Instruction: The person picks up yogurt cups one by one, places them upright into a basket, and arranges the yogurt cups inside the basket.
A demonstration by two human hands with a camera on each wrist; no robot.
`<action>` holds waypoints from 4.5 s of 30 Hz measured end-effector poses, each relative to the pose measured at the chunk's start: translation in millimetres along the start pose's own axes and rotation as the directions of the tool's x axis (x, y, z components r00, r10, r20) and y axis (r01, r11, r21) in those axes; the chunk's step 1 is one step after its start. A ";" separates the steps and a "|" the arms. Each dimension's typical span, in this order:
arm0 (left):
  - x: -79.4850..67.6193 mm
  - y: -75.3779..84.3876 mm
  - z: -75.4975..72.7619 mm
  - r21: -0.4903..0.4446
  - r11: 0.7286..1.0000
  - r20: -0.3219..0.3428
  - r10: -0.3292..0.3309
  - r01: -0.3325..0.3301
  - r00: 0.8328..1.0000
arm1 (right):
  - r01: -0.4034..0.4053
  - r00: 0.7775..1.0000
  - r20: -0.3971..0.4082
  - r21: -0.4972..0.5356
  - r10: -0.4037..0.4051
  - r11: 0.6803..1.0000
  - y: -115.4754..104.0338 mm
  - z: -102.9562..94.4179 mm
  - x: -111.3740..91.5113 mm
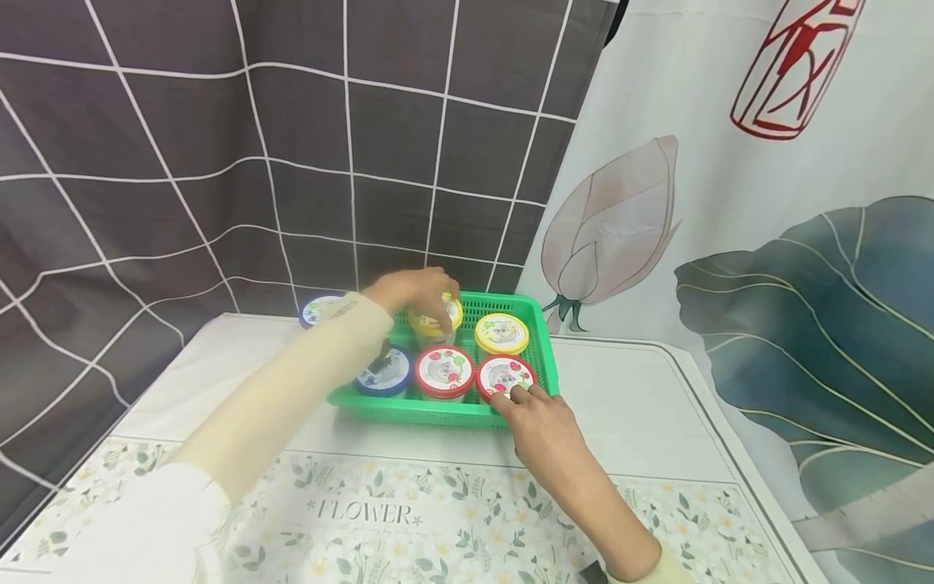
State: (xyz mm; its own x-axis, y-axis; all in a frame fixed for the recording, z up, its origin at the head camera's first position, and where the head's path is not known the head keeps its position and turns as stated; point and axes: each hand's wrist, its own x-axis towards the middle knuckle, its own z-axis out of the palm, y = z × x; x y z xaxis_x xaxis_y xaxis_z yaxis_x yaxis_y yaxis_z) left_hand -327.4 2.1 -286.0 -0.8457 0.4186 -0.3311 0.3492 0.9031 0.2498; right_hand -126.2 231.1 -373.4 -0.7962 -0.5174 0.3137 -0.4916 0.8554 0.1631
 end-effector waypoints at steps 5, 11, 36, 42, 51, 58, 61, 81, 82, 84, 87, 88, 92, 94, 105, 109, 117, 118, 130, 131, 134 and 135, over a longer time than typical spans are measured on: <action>3.5 4.3 5.3 0.013 1.000 0.010 0.002 -0.002 1.000 | -0.006 1.000 0.009 0.003 0.006 1.000 0.0 1.4 0.3; 3.1 8.2 10.9 0.020 1.000 0.031 -0.002 0.001 1.000 | -0.003 1.000 0.000 0.007 0.003 1.000 0.9 3.3 0.6; 11.6 16.0 14.1 0.061 0.997 0.108 -0.053 0.047 0.993 | 0.010 1.000 -0.019 -0.011 -0.010 1.000 1.8 3.1 -0.4; 11.4 16.7 13.3 0.070 0.997 0.120 -0.045 0.037 0.992 | 0.003 1.000 -0.012 -0.007 -0.003 1.000 1.5 3.1 -0.8; 16.5 12.2 16.6 0.069 0.997 0.107 -0.025 0.018 0.994 | 0.014 0.999 -0.039 0.001 -0.014 1.000 2.9 6.5 -1.1; 14.3 12.9 14.2 0.091 0.995 0.118 -0.053 0.042 0.992 | 0.011 0.999 -0.032 0.008 -0.011 1.000 1.9 5.3 0.0; 19.2 13.3 15.3 0.100 0.993 0.110 -0.069 0.058 0.992 | 0.005 1.000 -0.030 0.009 -0.005 1.000 1.5 5.2 0.0; 6.5 1.9 -1.6 0.204 0.977 0.137 -0.093 0.064 0.986 | -0.002 1.000 -0.026 0.005 0.002 1.000 1.4 5.2 -0.4; 6.2 -0.4 -3.0 0.209 0.976 0.135 -0.085 0.055 0.987 | 0.000 1.000 -0.030 0.006 0.001 1.000 1.5 5.1 -0.3; 5.6 -4.5 -5.1 0.207 0.977 0.131 -0.074 0.046 0.989 | -0.001 0.999 -0.033 0.008 0.001 1.000 1.4 4.9 -0.4; 6.2 -10.2 -6.7 0.194 0.980 0.128 -0.059 0.034 0.990 | -0.007 1.000 -0.030 0.010 0.007 1.000 1.5 5.5 -0.5; 6.8 -12.1 -6.8 0.186 0.982 0.129 -0.055 0.031 0.990 | -0.009 1.000 -0.028 0.010 0.009 1.000 1.3 5.3 -0.4; 8.5 -18.9 -5.9 0.155 0.988 0.128 -0.042 0.022 0.991 | -0.009 1.000 -0.027 0.013 0.009 1.000 1.0 5.2 -0.6; 8.8 -21.9 -5.6 0.148 0.989 0.126 -0.037 0.018 0.991 | -0.005 1.000 -0.031 0.012 0.006 1.000 1.0 5.1 -0.6; 0.0 -36.4 -6.5 0.136 0.990 0.091 -0.039 0.026 0.995 | 0.002 0.999 -0.034 0.000 -0.002 1.000 0.8 5.6 -1.6; -4.3 -42.7 -7.2 0.136 0.990 0.077 -0.048 0.037 0.996 | 0.008 0.999 -0.042 -0.004 -0.008 1.000 1.2 6.1 -1.6; -11.0 -59.1 -6.6 0.155 0.988 0.024 -0.030 0.026 0.999 | 0.005 0.999 -0.037 -0.004 -0.005 1.000 1.0 5.4 -0.7; -11.3 -61.2 -6.7 0.156 0.987 0.014 -0.033 0.030 0.999 | 0.005 0.999 -0.037 -0.005 -0.005 1.000 1.0 5.3 -0.6; -23.0 -81.3 -14.1 0.127 0.991 -0.010 -0.038 0.039 0.999 | 0.007 0.999 -0.039 -0.001 -0.007 1.000 1.5 5.7 -1.0; -23.6 -83.2 -15.2 0.127 0.991 -0.010 -0.039 0.040 0.999 | 0.006 0.999 -0.037 0.000 -0.006 1.000 1.4 5.6 -1.1; -26.2 -89.2 -18.0 0.136 0.990 -0.025 -0.030 0.033 0.999 | 0.004 0.999 -0.032 0.004 -0.004 1.000 0.9 5.5 -1.2; -27.3 -91.0 -18.8 0.134 0.990 -0.032 -0.028 0.032 0.999 | 0.003 1.000 -0.031 0.005 -0.003 1.000 0.8 5.4 -1.3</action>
State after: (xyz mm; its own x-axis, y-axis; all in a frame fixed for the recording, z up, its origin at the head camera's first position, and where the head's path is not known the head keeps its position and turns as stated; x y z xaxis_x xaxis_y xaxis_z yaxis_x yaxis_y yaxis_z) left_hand -343.7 -93.3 -282.5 -0.8678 0.3896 -0.3083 0.3725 0.9209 0.1150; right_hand -127.4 232.2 -378.7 -0.7834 -0.5186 0.3424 -0.4957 0.8538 0.1590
